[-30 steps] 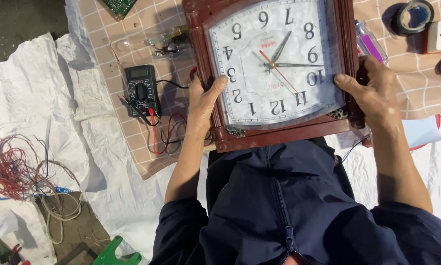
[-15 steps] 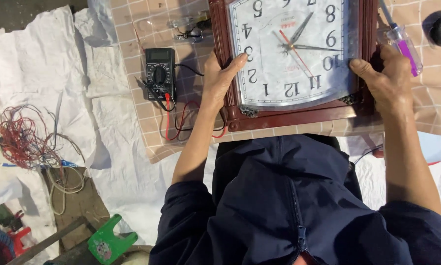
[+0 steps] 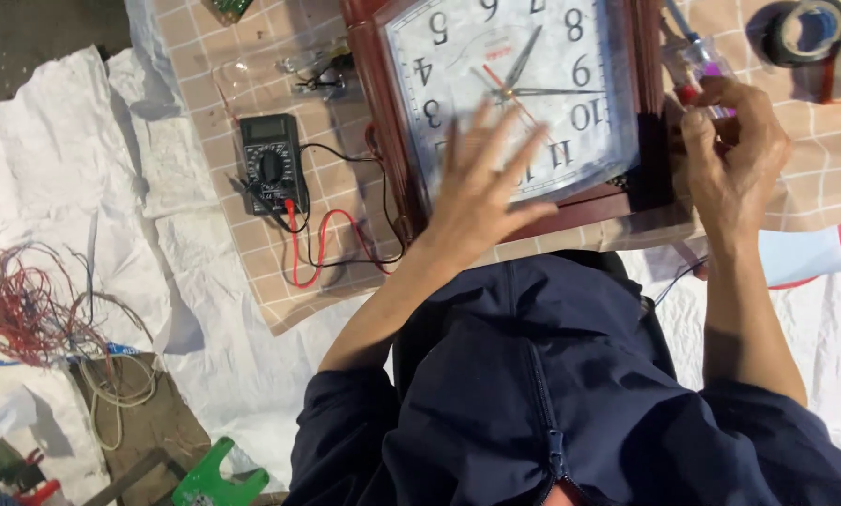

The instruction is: A person uses a screwdriver to remove the back panel of a square wall clock and then inspects the internal components.

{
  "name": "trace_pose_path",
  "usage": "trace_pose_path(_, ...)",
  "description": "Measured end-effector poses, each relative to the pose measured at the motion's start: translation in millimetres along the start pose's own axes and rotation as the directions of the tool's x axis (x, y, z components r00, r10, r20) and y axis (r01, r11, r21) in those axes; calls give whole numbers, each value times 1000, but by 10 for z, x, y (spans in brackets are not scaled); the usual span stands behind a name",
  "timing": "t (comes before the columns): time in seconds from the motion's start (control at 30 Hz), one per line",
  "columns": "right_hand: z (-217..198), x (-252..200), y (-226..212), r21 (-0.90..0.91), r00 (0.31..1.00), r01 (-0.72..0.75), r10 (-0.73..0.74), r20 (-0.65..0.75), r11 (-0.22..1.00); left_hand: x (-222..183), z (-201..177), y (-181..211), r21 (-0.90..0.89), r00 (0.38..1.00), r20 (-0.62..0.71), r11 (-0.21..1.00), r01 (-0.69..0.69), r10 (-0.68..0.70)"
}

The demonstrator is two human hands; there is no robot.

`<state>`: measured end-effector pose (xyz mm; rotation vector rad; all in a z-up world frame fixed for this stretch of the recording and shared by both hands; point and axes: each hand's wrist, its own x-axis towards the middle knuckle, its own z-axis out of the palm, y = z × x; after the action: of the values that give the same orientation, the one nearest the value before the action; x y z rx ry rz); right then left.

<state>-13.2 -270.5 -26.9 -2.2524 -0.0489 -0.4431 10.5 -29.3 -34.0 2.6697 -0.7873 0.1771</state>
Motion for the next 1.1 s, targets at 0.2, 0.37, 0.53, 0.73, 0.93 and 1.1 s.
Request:
trace_pose_path(0.2,-127,-202,9,84,987,-152,147,66,985,344,-209,63,242,972,160,948,-208,172)
trace_pose_path(0.37,-77,-145,-176,23,999,-12,11,42,1000,317,-406,-465,-463,881,-275,856,230,-385)
trace_pose_path(0.53,126,-137,-98,-244,990,-47,78,119,969,57,-604,-260,-945,828,-61,299,132,-558)
trace_pose_path(0.73,169,-102,-189,-79,984,-129,138,116,988,10,-547,-375,-992,814,33,80,97,-580)
trace_pose_path(0.93,152,-123,-229,97,962,-244,229,146,965,109,-481,-624,-972,769,132,-235,-24,-625)
trace_pose_path(1.1,136,-113,-270,149,948,-299,275,160,943,162,-480,-505,-958,872,150,-287,11,-466)
